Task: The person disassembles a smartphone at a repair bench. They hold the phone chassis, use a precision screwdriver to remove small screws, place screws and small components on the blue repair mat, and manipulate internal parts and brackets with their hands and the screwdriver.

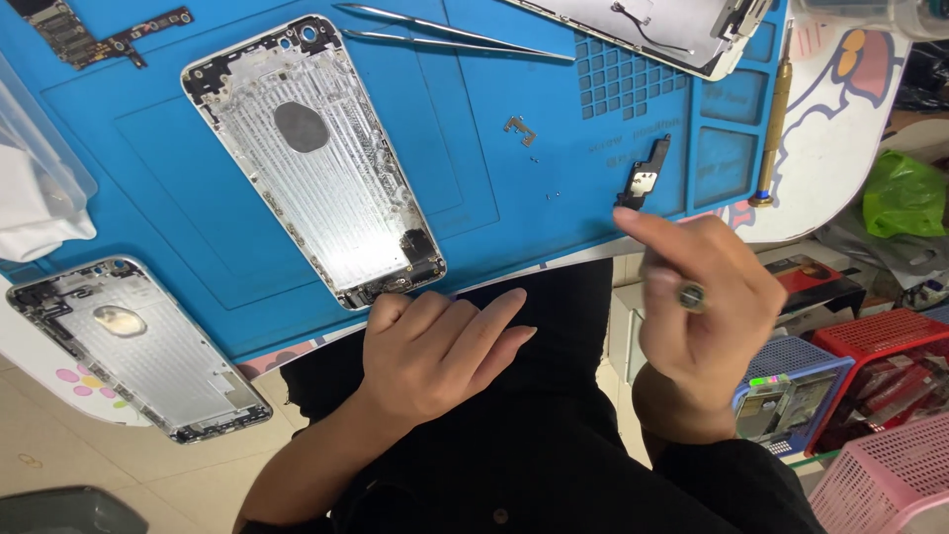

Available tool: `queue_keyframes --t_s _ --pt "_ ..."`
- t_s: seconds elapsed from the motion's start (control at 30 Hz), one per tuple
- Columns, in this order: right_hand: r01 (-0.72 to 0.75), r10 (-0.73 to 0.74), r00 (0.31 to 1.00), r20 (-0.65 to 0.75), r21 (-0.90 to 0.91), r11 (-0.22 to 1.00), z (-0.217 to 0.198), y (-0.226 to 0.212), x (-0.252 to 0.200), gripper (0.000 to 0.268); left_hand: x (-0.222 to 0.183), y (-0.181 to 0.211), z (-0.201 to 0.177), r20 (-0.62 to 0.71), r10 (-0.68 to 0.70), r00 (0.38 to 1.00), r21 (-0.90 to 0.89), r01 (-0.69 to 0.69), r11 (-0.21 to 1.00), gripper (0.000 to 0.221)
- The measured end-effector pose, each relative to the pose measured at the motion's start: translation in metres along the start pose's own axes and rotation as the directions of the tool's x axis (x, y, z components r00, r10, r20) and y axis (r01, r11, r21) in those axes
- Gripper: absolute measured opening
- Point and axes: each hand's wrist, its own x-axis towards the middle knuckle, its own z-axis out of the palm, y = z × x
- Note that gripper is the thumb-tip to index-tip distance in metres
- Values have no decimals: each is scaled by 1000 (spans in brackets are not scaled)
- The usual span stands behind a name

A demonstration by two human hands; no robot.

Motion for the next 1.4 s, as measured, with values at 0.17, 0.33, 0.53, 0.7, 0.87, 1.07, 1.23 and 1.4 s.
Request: queue_keyframes --t_s 0.17,0.33,0.53,0.7,0.87,1.07,1.23,1.4 --pt "199 -117 935 -334 222 955 17 26 3 66 -1 -5 11 -75 38 996 91 -31 995 27" --pt "360 -49 845 -532 499 788 24 69 13 69 -1 -10 17 -116 77 990 125 -62 990 25" --pt "634 -575 772 -271 270 725 32 54 52 54 -1 -12 15 -101 95 990 130 -81 988 25" --pt "639 -640 768 -23 -20 769 31 40 52 47 -1 -13 14 -84 112 990 132 -101 986 25" --pt "485 -487 873 21 -129 865 31 18 46 48 -2 -12 16 -101 110 989 140 -95 986 24" --pt "498 -513 858 -41 -184 848 35 29 41 48 -5 -11 18 -144 132 981 154 -109 982 23" --pt "619 -634 772 -48 -170 767 36 46 43 49 -10 -9 18 -142 124 982 143 -104 984 22" --pt "630 -650 759 -40 -211 748 37 44 43 50 -8 -9 17 -145 156 977 188 -128 974 20"
